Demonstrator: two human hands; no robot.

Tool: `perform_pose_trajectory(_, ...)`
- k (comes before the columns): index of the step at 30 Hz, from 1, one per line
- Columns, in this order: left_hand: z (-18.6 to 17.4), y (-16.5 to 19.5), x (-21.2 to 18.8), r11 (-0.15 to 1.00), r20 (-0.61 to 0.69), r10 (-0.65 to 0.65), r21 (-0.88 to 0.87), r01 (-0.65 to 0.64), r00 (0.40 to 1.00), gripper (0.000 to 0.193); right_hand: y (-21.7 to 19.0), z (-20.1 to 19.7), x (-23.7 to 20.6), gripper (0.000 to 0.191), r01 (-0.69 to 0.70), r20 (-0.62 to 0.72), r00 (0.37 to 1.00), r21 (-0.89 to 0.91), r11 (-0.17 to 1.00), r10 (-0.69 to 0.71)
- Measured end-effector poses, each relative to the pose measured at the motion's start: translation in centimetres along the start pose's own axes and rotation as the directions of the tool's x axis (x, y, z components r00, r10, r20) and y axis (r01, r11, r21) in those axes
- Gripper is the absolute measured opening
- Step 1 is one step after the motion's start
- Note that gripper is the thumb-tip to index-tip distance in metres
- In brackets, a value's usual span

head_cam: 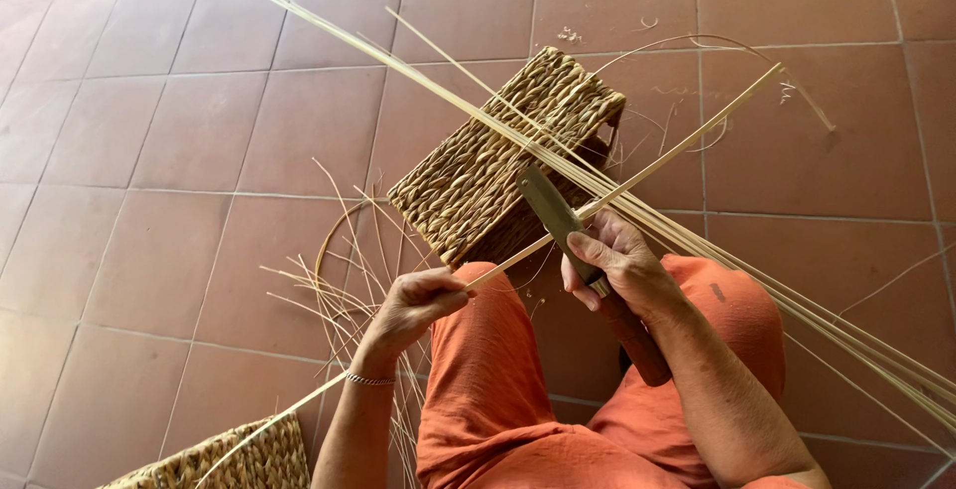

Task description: The person sits on a tiled floor and uses a knife to split long bamboo strips into thinner strands. They hold the strips against a woven stool and repeatedly shave and separate the material, discarding the thin shavings onto the floor.

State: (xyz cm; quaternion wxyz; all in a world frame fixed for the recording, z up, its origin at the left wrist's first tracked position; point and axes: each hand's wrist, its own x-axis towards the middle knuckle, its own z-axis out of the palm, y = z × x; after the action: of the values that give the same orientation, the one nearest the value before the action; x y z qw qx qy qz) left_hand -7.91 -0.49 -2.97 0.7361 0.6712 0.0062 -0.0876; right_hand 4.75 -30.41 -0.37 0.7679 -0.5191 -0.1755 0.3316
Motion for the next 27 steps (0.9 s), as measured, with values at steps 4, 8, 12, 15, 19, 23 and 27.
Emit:
perform_pose_trajectory(4,-1.1,0.3,-0.4,0.999,0.004,-0.036,-0.019,0.036,0.999,0.013,-0.4,-1.0,-0.6,0.023,0.018,-0.059,0.998,0.021,1.000,-0.017)
perform_pose_trajectory(8,-2.0,0.7,-0.8,0.999,0.024,-0.053,0.002,0.053,0.998,0.012,-0.5,-1.8,-1.0,0.019,0.039,-0.087,0.996,0.072,0.997,-0.033)
perform_pose_trajectory(12,-3.1,0.7,-1.0,0.997,0.009,-0.074,0.010,0.073,0.997,0.013,-0.7,-2.8,-1.1,0.018,0.034,-0.119,0.992,0.045,0.998,-0.029)
perform_pose_trajectory(15,-4.0,0.7,-1.4,0.996,-0.016,-0.090,0.011,0.091,0.996,0.012,-0.8,-3.3,-1.4,0.017,0.081,-0.154,0.986,0.059,0.995,-0.071)
perform_pose_trajectory(19,-4.3,0.9,-1.5,0.981,-0.011,-0.131,0.142,0.132,0.991,0.015,-0.8,-3.0,-1.5,0.017,0.086,-0.163,0.983,0.036,0.996,-0.079)
perform_pose_trajectory(23,-2.5,1.4,-0.4,0.917,0.036,-0.201,0.359,0.175,0.979,0.032,-0.1,-1.6,-1.0,0.016,0.066,-0.150,0.986,-0.025,0.997,-0.069)
perform_pose_trajectory(27,2.8,0.7,2.1,0.856,0.165,0.138,0.476,-0.201,0.977,0.025,2.0,1.1,-0.5,0.017,-0.031,-0.010,0.999,0.005,1.000,0.031)
